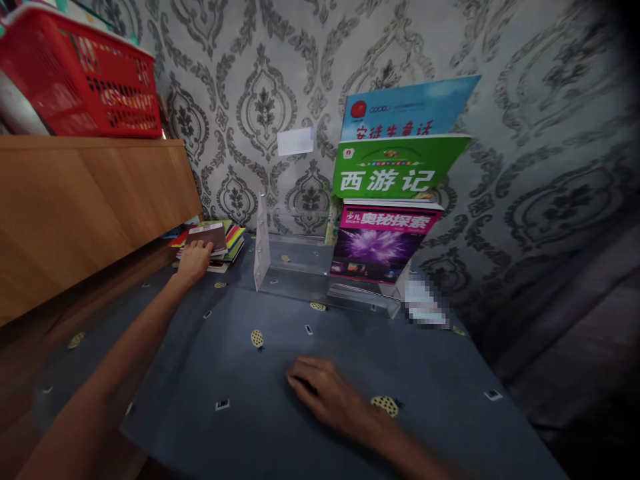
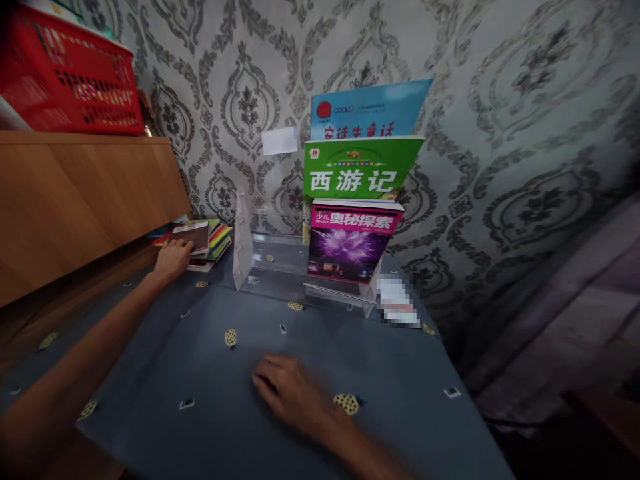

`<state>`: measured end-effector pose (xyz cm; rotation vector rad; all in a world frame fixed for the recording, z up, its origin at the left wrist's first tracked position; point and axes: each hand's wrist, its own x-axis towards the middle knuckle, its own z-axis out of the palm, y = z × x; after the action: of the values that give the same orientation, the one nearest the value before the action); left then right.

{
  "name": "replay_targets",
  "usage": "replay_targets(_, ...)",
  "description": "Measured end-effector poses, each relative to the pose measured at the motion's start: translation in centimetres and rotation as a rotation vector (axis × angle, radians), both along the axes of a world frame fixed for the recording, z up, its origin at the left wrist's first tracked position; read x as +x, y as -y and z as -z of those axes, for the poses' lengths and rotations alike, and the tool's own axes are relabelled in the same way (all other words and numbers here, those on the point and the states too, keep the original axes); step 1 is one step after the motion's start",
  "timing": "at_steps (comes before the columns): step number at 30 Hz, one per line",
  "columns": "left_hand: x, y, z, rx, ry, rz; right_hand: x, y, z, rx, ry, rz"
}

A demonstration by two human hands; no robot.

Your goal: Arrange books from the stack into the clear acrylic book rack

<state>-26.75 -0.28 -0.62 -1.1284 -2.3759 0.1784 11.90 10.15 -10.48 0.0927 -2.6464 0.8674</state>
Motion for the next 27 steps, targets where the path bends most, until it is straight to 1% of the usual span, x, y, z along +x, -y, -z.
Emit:
replay_targets(7,0.8,0.7,2.7,0.020,0.001,0.015,0.1,0.1,-0.4,-0.013,-0.013,-0.012)
replay_targets(11,1.5,1.2,3.6,0.020,0.004,0.011,0.1,0.3,-0.7,-0.027,0.022,-0.005)
replay_targets(20,3.7,1.7,4.5,-0.044,0.014,-0.044,0.2,0.2,-1.0,-0.035,0.045,0.007)
replay_targets(23,5.0,2.0,4.7,-0.086,0.028,-0.052,0.2,0.2,-0.9,-0.036,0.041,0.003)
replay_targets(27,7.4,2.6,4.8,-0.146,0.045,-0.045,0.1,0.2,-0.8,-0.028,0.045,0.010)
